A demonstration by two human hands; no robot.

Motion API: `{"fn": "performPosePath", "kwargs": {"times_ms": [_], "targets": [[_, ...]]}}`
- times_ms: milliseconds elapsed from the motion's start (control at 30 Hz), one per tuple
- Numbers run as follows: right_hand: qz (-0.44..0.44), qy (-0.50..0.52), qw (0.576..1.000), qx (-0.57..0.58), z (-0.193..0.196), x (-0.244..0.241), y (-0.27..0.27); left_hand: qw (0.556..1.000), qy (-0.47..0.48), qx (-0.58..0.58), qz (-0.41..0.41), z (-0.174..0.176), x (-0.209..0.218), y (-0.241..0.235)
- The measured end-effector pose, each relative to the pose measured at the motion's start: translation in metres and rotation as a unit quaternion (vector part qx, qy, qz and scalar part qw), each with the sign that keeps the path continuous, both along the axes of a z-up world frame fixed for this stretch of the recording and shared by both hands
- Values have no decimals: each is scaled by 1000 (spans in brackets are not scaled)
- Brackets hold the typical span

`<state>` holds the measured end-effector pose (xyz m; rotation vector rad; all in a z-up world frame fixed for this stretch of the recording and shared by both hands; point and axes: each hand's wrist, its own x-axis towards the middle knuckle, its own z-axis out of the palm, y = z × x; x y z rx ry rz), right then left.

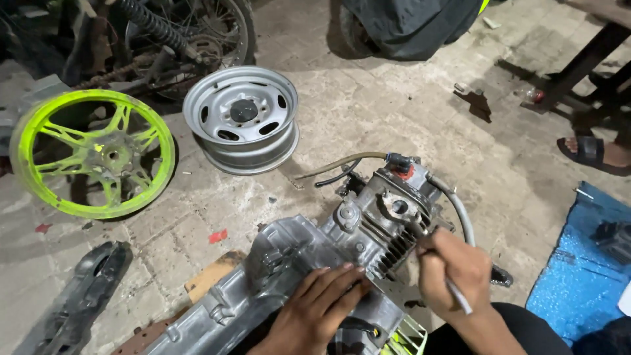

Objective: The person uses a metal tool to scrape and clean the surface of a disassembled engine block. The hands move the tool across the metal casing to remove residue while the engine rests on the floor.

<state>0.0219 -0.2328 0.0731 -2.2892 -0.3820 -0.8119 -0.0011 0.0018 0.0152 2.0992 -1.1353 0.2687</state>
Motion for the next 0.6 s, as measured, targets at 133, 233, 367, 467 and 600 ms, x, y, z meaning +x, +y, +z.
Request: {"fn": "performPosePath", "kwargs": {"times_ms": [133,233,367,467,600], "targets": [[114,26,993,-25,-17,12,-2,999,-4,33,11,-10,-2,-1],[105,62,991,50,-3,12,1,1000,-9,23,15,-5,0,0],[54,50,997,31,-7,5,-5,999,5,33,4,-12,0,1],[74,85,993,18,1,7,6,999,12,27,-15,-2,0,2],[95,77,992,30,4,3,5,998,40,51,-7,-4,-1,3]]}}
